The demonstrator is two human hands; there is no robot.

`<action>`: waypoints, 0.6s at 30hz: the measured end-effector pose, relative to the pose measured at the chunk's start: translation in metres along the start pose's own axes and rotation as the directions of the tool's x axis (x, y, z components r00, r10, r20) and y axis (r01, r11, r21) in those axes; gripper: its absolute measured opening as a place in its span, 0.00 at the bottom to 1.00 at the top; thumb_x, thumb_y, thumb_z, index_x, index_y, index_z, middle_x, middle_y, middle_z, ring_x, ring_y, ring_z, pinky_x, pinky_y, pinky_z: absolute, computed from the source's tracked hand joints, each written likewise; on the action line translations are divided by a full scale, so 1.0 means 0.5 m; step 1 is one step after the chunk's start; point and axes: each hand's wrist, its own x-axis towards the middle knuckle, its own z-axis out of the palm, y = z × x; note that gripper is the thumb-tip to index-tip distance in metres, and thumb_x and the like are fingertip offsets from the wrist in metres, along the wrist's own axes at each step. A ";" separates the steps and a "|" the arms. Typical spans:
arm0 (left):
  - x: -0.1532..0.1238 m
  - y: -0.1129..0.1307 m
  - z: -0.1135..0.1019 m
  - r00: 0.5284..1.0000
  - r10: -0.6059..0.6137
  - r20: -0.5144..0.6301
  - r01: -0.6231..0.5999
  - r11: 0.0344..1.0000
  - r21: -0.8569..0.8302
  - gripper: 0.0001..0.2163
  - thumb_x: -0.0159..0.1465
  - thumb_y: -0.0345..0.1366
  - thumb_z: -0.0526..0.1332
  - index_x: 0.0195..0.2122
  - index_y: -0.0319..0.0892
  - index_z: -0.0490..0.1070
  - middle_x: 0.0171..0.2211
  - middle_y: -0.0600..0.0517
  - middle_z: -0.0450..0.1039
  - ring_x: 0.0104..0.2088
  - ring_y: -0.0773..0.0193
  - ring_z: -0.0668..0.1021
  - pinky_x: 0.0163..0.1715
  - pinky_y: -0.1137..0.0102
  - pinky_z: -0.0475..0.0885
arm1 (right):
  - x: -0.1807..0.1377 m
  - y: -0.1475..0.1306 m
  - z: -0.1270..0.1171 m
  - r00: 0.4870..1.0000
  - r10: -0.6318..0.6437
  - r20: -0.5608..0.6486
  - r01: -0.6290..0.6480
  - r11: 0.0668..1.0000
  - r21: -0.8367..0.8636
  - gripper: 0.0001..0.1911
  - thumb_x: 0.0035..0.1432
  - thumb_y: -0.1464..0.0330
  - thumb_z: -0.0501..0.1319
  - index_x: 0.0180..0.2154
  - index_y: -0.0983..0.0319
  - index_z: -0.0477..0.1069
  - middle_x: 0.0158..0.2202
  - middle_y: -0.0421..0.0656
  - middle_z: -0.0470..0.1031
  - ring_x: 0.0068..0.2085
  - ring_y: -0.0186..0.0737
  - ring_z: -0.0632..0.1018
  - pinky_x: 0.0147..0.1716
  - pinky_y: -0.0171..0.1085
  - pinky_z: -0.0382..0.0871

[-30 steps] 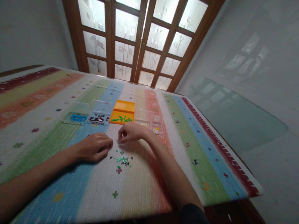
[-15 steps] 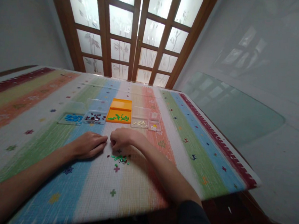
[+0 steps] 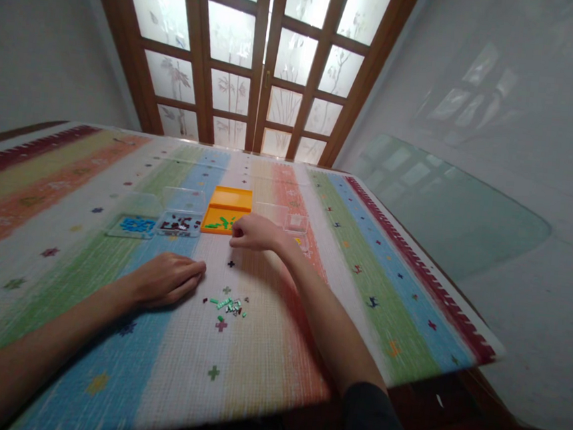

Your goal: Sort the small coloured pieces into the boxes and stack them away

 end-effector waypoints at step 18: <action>0.002 0.056 -0.017 0.989 0.123 -0.076 -0.141 0.938 -0.316 0.06 0.62 0.33 0.55 0.32 0.42 0.72 0.20 0.54 0.69 0.21 0.66 0.70 0.22 0.70 0.64 | 0.021 0.041 0.033 0.907 0.281 -0.313 -0.324 0.941 -0.094 0.17 0.65 0.71 0.54 0.45 0.66 0.81 0.43 0.52 0.82 0.38 0.41 0.77 0.33 0.36 0.58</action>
